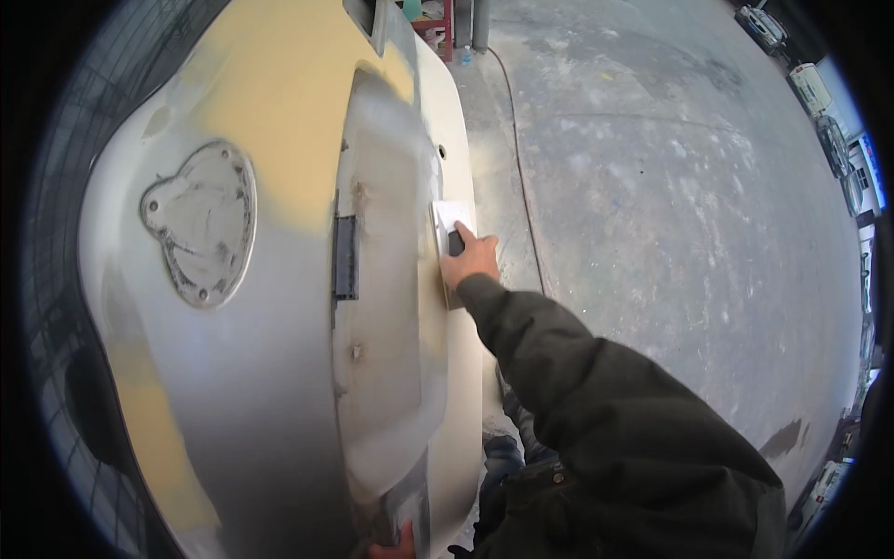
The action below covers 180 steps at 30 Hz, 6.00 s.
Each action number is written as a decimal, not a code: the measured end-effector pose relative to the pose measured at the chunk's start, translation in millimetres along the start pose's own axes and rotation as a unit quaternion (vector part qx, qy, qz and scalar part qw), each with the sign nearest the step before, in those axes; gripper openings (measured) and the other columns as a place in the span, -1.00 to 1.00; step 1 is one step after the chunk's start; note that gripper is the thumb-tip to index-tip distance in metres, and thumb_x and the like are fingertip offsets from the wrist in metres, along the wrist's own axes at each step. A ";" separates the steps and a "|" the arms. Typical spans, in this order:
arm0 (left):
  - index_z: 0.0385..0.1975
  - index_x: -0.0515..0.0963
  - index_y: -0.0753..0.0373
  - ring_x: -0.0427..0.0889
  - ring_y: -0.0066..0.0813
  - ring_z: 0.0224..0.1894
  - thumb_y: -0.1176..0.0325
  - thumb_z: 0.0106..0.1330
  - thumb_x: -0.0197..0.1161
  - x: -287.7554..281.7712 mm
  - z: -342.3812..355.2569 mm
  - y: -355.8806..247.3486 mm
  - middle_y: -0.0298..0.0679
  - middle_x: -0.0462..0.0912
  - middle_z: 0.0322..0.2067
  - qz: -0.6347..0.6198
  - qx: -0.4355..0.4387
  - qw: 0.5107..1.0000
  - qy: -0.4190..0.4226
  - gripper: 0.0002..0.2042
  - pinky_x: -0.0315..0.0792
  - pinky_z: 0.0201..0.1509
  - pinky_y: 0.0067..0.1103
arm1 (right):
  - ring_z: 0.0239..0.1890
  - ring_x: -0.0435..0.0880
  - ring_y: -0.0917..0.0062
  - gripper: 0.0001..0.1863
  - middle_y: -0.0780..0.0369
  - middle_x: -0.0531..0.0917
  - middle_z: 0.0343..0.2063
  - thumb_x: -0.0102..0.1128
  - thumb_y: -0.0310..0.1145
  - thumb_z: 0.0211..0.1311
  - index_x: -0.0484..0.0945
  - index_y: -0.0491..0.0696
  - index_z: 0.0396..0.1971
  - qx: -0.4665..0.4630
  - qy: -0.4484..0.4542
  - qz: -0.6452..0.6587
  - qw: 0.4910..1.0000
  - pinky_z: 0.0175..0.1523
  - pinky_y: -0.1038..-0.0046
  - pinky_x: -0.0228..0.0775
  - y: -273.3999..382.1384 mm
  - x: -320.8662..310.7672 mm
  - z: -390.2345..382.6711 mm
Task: The person sands the surface of a white car hood using a sanding block. They move the block across different areas of the hood, including around the headlight opening and along the edges, to smooth the surface.
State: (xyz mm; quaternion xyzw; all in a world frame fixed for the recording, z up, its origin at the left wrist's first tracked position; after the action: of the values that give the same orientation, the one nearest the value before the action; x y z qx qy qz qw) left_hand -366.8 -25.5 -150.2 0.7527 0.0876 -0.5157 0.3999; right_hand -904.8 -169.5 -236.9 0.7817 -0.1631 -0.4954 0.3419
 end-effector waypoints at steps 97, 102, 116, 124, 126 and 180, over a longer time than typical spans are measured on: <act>-0.03 0.73 0.37 0.75 0.19 -0.10 -0.17 -0.02 0.69 -83.9 39.2 36.7 0.13 0.77 -0.14 -0.345 -0.269 0.898 -0.045 -0.26 0.60 0.02 -0.12 | -0.15 0.55 0.29 -0.34 0.25 0.58 -0.17 0.54 -0.47 -0.03 0.70 0.19 0.19 -0.370 -0.067 0.054 0.925 -0.10 0.28 0.54 -79.2 -2.2 -187.0; -0.04 0.73 0.41 0.77 0.16 -0.12 -0.15 -0.04 0.71 -84.7 40.7 30.5 0.13 0.78 -0.17 -0.348 -0.306 0.886 -0.018 -0.25 0.61 -0.01 -0.11 | -0.16 0.53 0.26 -0.38 0.25 0.58 -0.15 0.46 -0.47 0.05 0.68 0.19 0.20 -0.382 -0.115 0.011 0.917 -0.13 0.29 0.50 -60.5 -9.4 -121.4; -0.12 0.73 0.41 0.78 0.13 -0.20 -0.16 -0.12 0.75 -79.9 42.3 29.1 0.07 0.79 -0.25 -0.361 -0.261 0.893 -0.057 -0.25 0.64 -0.09 -0.14 | -0.18 0.51 0.28 -0.38 0.25 0.57 -0.15 0.44 -0.48 0.04 0.66 0.17 0.20 -0.345 -0.174 -0.016 0.922 -0.16 0.28 0.47 -47.2 -19.5 -94.5; -0.15 0.73 0.39 0.78 0.11 -0.26 -0.17 -0.08 0.73 -76.7 36.2 31.5 0.09 0.78 -0.30 -0.311 -0.278 0.908 -0.038 -0.28 0.63 -0.14 -0.14 | -0.27 0.49 0.30 -0.36 0.24 0.58 -0.18 0.43 -0.52 -0.03 0.71 0.18 0.17 -0.438 -0.066 0.009 0.896 -0.20 0.34 0.43 -73.3 -4.3 -153.6; -0.14 0.73 0.40 0.78 0.12 -0.26 -0.18 -0.07 0.72 -68.2 24.6 34.8 0.11 0.77 -0.30 -0.303 -0.281 0.911 -0.019 -0.27 0.63 -0.15 -0.13 | -0.24 0.49 0.29 -0.38 0.25 0.57 -0.17 0.42 -0.52 0.02 0.69 0.16 0.18 -0.435 -0.116 0.016 0.893 -0.19 0.32 0.44 -50.8 -12.9 -113.0; -0.21 0.55 0.51 0.46 -0.15 -0.61 -0.52 -0.10 0.53 -16.2 -49.8 41.4 -0.09 0.53 -0.45 -0.246 -0.260 0.932 0.058 -0.02 0.46 -0.54 -0.29 | -0.09 0.57 0.34 -0.45 0.31 0.59 -0.15 0.42 -0.41 0.18 0.67 0.26 0.21 -0.379 -0.038 -0.044 0.923 -0.07 0.32 0.55 5.8 -20.0 42.0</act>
State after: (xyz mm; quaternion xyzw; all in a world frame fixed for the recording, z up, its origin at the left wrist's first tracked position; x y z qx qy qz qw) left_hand -316.4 -14.0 -107.9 0.6057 0.4239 -0.5124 0.4368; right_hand -950.7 -177.4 -231.2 0.5804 0.0587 -0.5644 0.5841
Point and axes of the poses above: each hand's wrist, its own z-axis towards the middle knuckle, its own x-axis out of the palm, y = z × x, the point moved 6 cm from there along z, towards the middle knuckle
